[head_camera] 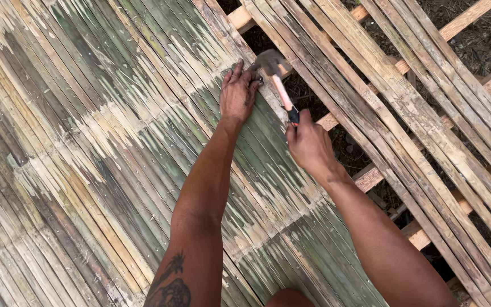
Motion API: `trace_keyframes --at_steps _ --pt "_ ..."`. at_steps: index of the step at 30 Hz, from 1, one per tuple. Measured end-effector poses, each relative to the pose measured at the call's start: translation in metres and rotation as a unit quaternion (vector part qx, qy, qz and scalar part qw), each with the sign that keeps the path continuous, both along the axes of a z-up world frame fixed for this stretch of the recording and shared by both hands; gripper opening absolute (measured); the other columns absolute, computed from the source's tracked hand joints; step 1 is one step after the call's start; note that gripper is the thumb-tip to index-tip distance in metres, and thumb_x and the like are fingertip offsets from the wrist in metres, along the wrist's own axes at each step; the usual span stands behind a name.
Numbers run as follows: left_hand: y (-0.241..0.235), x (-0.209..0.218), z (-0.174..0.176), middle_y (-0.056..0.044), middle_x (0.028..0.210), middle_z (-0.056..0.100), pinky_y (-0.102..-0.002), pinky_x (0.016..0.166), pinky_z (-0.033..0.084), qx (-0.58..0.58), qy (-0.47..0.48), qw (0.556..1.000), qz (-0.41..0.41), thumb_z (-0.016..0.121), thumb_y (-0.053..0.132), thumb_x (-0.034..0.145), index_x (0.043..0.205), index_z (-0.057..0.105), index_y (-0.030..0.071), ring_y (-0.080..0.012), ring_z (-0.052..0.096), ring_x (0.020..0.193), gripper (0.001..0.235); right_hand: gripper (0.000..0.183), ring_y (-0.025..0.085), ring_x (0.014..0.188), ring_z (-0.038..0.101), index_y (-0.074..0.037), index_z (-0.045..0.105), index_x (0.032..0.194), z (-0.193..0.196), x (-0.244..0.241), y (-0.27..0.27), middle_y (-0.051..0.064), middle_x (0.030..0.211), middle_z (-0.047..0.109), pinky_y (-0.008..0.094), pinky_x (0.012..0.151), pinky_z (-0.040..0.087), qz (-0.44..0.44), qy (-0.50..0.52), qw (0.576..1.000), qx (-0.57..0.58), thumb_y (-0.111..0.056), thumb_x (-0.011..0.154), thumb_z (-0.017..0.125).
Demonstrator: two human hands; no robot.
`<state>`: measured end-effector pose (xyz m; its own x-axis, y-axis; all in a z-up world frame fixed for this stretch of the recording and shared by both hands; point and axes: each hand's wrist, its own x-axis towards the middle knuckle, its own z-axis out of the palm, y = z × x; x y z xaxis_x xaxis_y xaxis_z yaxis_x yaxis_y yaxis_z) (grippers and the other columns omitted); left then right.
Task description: The person sits on a bamboo floor and uses a hammer to drive nails into a wooden lattice structure. They repeatedly pick up nails from a plastic bag and hammer them into the wood.
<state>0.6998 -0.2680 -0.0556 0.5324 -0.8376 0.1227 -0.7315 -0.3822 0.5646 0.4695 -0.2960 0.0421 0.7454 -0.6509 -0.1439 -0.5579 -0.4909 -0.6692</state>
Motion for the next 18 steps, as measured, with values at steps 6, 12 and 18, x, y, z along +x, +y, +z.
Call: trace_keyframes --at_steps 6,12,18 --pt "-0.001 0.004 0.005 -0.002 0.151 0.054 -0.043 0.126 0.021 0.028 0.013 0.999 -0.004 0.060 0.035 0.100 0.132 0.066 0.015 -0.0218 0.035 0.151 0.038 0.019 0.011 0.041 0.058 0.010 0.049 0.110 -0.004 0.010 -0.004 0.006 0.064 0.059 0.025 0.035 0.044 -0.038 -0.172 0.984 0.006 -0.009 0.105 0.050" --pt "-0.002 0.005 0.025 -0.005 0.161 0.046 -0.043 0.132 0.020 -0.037 -0.015 0.999 -0.009 0.049 0.010 0.102 0.146 0.056 0.012 -0.0225 0.034 0.155 0.044 0.018 0.015 0.038 0.052 0.006 0.050 0.116 0.036 -0.005 -0.006 0.009 0.062 0.058 0.031 0.033 0.040 -0.037 -0.004 0.999 0.006 -0.008 0.105 0.048" --pt "-0.005 -0.002 0.017 -0.005 0.166 0.030 -0.044 0.128 0.012 0.122 -0.067 0.989 0.053 0.057 0.002 0.087 0.154 0.040 0.011 -0.0235 0.021 0.155 0.070 0.017 0.010 0.050 0.060 0.007 0.045 0.117 0.025 -0.014 0.008 0.006 0.073 0.059 0.024 0.042 0.049 -0.050 -0.302 0.951 -0.042 -0.007 0.109 0.049"
